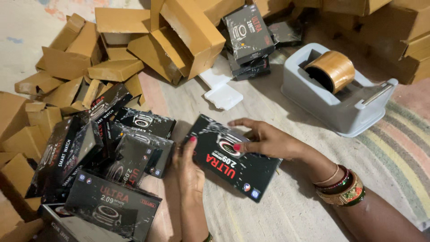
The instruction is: The person opens smartwatch boxes, removes the watch and accessories, places them into small cardboard shipping boxes, and seals the boxes with packing tape. The process is repeated for multiple units.
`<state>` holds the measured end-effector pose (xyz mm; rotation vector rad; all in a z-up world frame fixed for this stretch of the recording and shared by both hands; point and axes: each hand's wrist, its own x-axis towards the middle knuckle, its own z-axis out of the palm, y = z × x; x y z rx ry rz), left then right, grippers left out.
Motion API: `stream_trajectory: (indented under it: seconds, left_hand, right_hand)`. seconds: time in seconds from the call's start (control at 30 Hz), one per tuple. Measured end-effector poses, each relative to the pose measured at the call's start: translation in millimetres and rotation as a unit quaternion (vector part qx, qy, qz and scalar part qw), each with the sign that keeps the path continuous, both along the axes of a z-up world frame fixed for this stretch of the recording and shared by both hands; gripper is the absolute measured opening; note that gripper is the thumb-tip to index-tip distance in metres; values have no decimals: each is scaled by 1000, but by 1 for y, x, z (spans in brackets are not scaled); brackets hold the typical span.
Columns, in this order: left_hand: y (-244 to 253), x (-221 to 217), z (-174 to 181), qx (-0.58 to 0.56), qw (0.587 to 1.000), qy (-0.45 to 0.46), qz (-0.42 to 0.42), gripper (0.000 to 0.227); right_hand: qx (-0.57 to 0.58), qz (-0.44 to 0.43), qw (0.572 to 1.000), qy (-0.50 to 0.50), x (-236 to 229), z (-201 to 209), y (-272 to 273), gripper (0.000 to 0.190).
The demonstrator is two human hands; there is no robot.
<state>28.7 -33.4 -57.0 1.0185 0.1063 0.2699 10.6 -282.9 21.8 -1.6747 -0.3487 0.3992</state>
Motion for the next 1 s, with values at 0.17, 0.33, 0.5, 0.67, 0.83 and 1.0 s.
stream_trajectory:
  seconds: [0.17,0.33,0.5,0.67,0.83,1.0]
  left_hand:
    - [-19,11,16,40,998,30,28,47]
    - [-37,77,33,265,960,-72,53,54]
    - [-67,171,46,336,936,-89,60,77]
    - [-72,201,67,255,958,-132,-2,32]
    - [-42,120,111,444,879,-160,70,26]
    - [6,-2,152,671,706,-145,172,23]
  right_hand:
    - [81,-84,991,72,6,1,-11,61]
    - [344,-189,920,16,18,-4,-35,56]
    - [451,-195,870,-32,29,-19,-55,51]
    - [475,-173,862,-27,35,-33,-62,45]
    - [520,-165,837,-46,33,-29,-62,46]
    - [530,-154,830,-79,27,-26,-70,46]
